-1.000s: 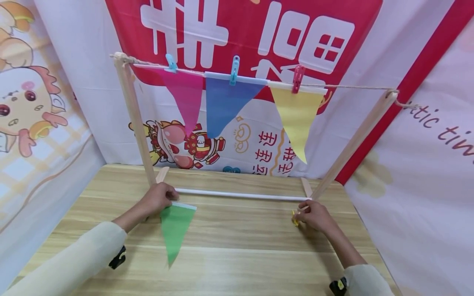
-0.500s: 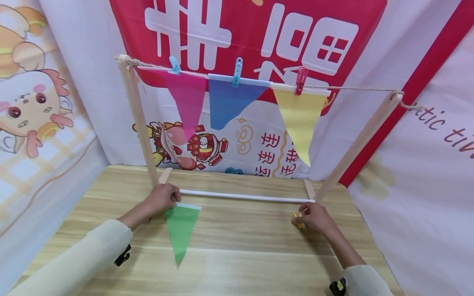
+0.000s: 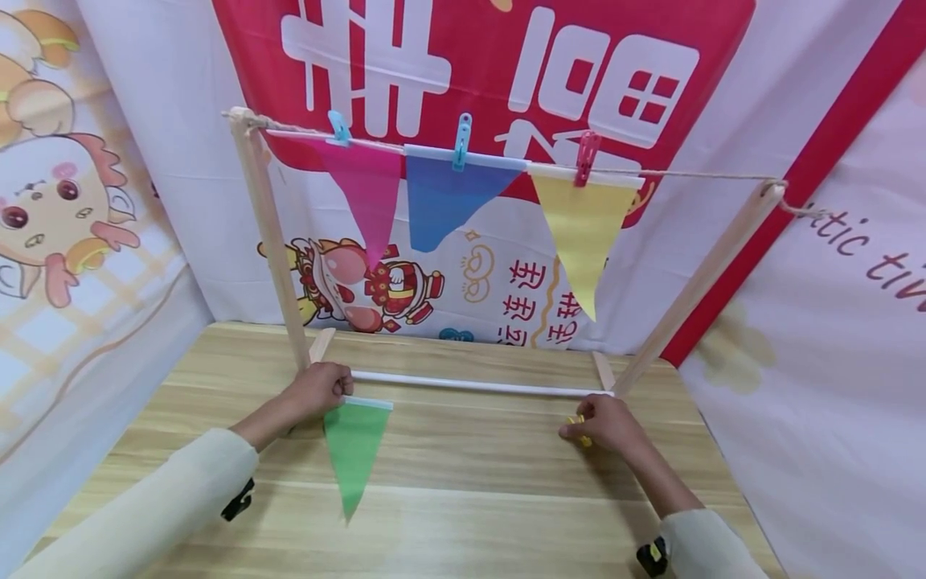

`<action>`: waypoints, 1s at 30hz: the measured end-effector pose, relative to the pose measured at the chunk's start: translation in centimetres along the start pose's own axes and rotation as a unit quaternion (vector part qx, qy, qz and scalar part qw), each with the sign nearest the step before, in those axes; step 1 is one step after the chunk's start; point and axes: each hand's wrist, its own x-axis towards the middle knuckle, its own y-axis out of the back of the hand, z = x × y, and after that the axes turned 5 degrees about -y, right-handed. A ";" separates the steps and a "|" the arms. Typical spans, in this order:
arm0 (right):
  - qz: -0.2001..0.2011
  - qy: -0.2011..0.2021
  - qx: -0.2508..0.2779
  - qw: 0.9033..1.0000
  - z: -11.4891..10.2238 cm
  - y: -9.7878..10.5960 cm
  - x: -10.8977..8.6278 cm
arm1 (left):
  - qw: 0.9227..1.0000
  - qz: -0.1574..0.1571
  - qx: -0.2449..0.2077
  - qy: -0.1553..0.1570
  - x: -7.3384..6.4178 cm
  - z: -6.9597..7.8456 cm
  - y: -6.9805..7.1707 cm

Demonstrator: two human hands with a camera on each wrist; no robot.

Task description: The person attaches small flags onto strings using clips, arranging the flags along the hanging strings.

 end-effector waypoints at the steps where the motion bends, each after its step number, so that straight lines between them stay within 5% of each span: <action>1: 0.002 0.001 -0.001 1.000 -0.1 -0.1 0.0 | 1.000 -0.003 0.000 -0.002 0.0 0.2 0.1; 9: 0.011 0.007 -0.007 1.000 -0.1 -0.7 0.4 | 1.000 -0.014 -0.007 0.009 -0.1 0.8 0.0; 19: 0.010 0.042 -0.022 0.999 1.3 -1.1 2.2 | 0.998 0.020 -0.048 -0.034 0.9 -2.4 -1.5; 25: 0.013 0.069 -0.039 0.997 6.2 -2.9 6.6 | 0.996 -0.007 -0.083 -0.017 0.5 0.3 0.5; 30: 0.011 0.067 -0.041 0.997 7.5 -3.2 7.4 | 0.996 -0.020 -0.081 0.010 0.6 1.8 1.2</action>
